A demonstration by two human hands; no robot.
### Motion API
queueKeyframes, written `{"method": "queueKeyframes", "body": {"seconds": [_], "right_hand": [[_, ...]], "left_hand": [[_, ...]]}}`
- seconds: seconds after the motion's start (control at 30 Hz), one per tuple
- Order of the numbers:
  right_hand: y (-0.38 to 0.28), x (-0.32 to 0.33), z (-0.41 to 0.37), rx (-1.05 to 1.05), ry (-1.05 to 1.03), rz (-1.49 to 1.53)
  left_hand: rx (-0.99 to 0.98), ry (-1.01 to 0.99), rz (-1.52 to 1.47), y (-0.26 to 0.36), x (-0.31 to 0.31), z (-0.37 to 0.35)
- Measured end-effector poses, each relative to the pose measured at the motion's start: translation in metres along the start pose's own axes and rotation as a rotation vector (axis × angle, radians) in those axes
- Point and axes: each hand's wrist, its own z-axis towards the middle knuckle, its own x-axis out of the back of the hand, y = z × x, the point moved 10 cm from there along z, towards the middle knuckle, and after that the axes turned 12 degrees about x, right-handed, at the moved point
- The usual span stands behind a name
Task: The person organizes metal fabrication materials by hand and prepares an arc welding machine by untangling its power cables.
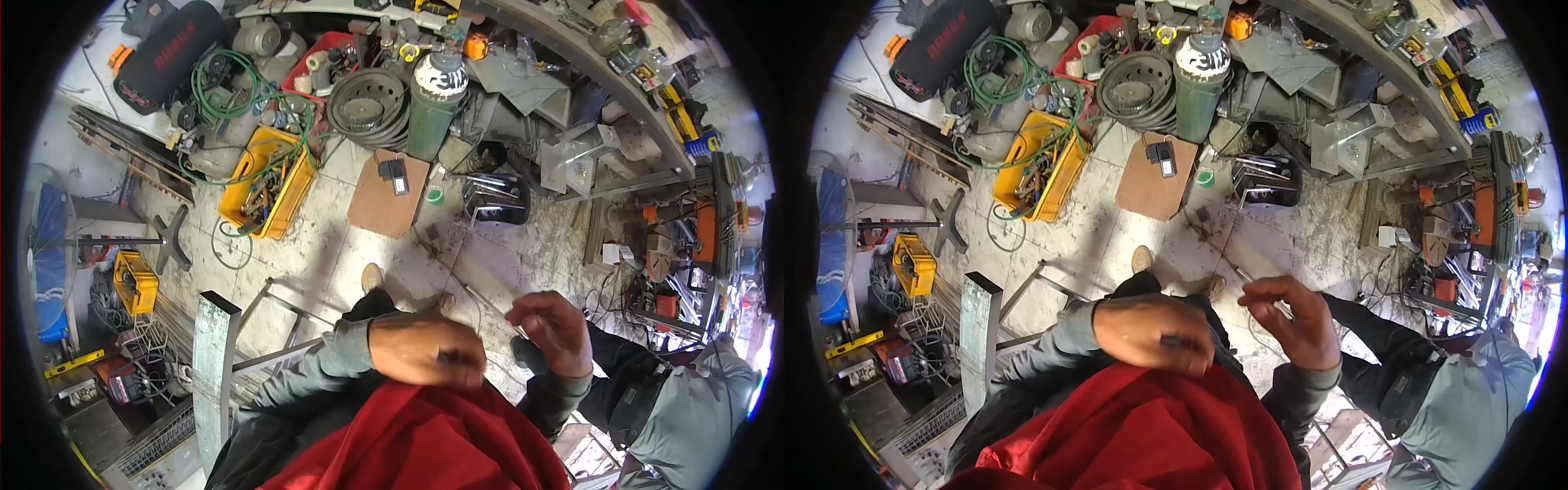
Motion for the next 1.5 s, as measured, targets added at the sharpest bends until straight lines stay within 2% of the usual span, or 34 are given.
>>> {"method": "queueKeyframes", "body": {"seconds": [0.03, 0.07, 0.1, 0.17, 0.23, 0.3, 0.37, 0.4, 0.43, 0.47, 0.53, 0.57, 0.63, 0.7, 0.73, 0.77, 0.83, 0.87, 0.9, 0.97, 1.03, 1.07, 1.1, 1.17, 1.3, 1.37, 1.43, 1.5], "right_hand": [[0.013, -0.002, 0.002, -0.087, 0.039, 0.004], [0.028, -0.002, 0.003, -0.174, 0.076, 0.011], [0.045, 0.000, 0.020, -0.262, 0.067, -0.044], [0.077, -0.015, 0.042, -0.298, 0.047, -0.116], [0.107, -0.032, 0.061, -0.309, 0.002, -0.121], [0.136, -0.042, 0.074, -0.339, -0.019, -0.078], [0.174, -0.048, 0.090, -0.362, -0.031, 0.005], [0.196, -0.053, 0.098, -0.374, -0.052, 0.078], [0.223, -0.054, 0.108, -0.375, -0.048, 0.083], [0.258, -0.054, 0.116, -0.420, 0.006, 0.167], [0.339, -0.057, 0.127, -0.509, 0.072, 0.238], [0.386, -0.059, 0.130, -0.551, 0.105, 0.228], [0.490, -0.064, 0.130, -0.664, 0.163, 0.235], [0.606, -0.067, 0.134, -0.679, 0.119, 0.118], [0.653, -0.078, 0.133, -0.696, 0.053, 0.024], [0.690, -0.088, 0.140, -0.697, 0.056, 0.031], [0.730, -0.090, 0.184, -0.583, 0.064, -0.113], [0.750, -0.093, 0.205, -0.540, 0.063, -0.162], [0.733, -0.089, 0.233, -0.507, 0.084, -0.204], [0.750, -0.094, 0.269, -0.445, 0.099, -0.253], [0.756, -0.102, 0.315, -0.194, 0.169, -0.509], [0.760, -0.109, 0.329, -0.168, 0.191, -0.510], [0.752, -0.117, 0.342, -0.101, 0.198, -0.564], [0.752, -0.135, 0.360, -0.080, 0.204, -0.659], [0.737, -0.165, 0.372, 0.030, 0.213, -0.692], [0.746, -0.157, 0.372, -0.021, 0.323, -0.712], [0.736, -0.156, 0.371, -0.001, 0.345, -0.716], [0.746, -0.158, 0.370, -0.202, 0.264, -0.760]], "left_hand": [[0.013, 0.000, -0.003, -0.001, -0.001, -0.003], [0.157, 0.174, 0.208, -0.028, 0.006, -0.008], [0.072, 0.337, 0.342, -0.057, 0.019, -0.003], [0.233, 0.259, 0.338, -0.109, 0.037, -0.020], [0.194, 0.177, 0.109, -0.138, 0.051, -0.036], [0.337, 0.119, -0.111, -0.175, 0.067, -0.038], [0.455, 0.201, -0.330, -0.251, 0.084, -0.034], [0.444, 0.295, -0.440, -0.292, 0.096, -0.032], [0.497, 0.383, -0.411, -0.324, 0.114, -0.029], [0.547, 0.471, -0.216, -0.365, 0.130, -0.029], [0.646, 0.604, -0.136, -0.414, 0.157, -0.026], [0.630, 0.703, -0.128, -0.452, 0.166, -0.024], [0.735, 0.826, -0.409, -0.525, 0.166, -0.018], [0.967, 0.805, -0.489, -0.593, 0.153, -0.007], [0.814, 0.758, -0.166, -0.648, 0.153, 0.005], [0.932, 0.687, -0.074, -0.690, 0.147, 0.009], [0.985, 0.779, 0.084, -0.719, 0.164, 0.032], [0.884, 0.860, 0.154, -0.751, 0.171, 0.045], [0.879, 0.873, 0.154, -0.767, 0.178, 0.061], [0.919, 1.201, 0.262, -0.759, 0.210, 0.085], [1.064, 1.312, 0.475, -0.762, 0.231, 0.110], [1.006, 1.307, 0.415, -0.756, 0.240, 0.122], [1.004, 1.429, 0.540, -0.775, 0.239, 0.129], [0.976, 1.576, 0.542, -0.770, 0.240, 0.128], [0.921, 1.614, 0.530, -0.768, 0.242, 0.121], [0.903, 1.622, 0.541, -0.765, 0.241, 0.118], [0.898, 1.633, 0.545, -0.760, 0.238, 0.116], [0.898, 1.638, 0.528, -0.763, 0.244, 0.120]]}}
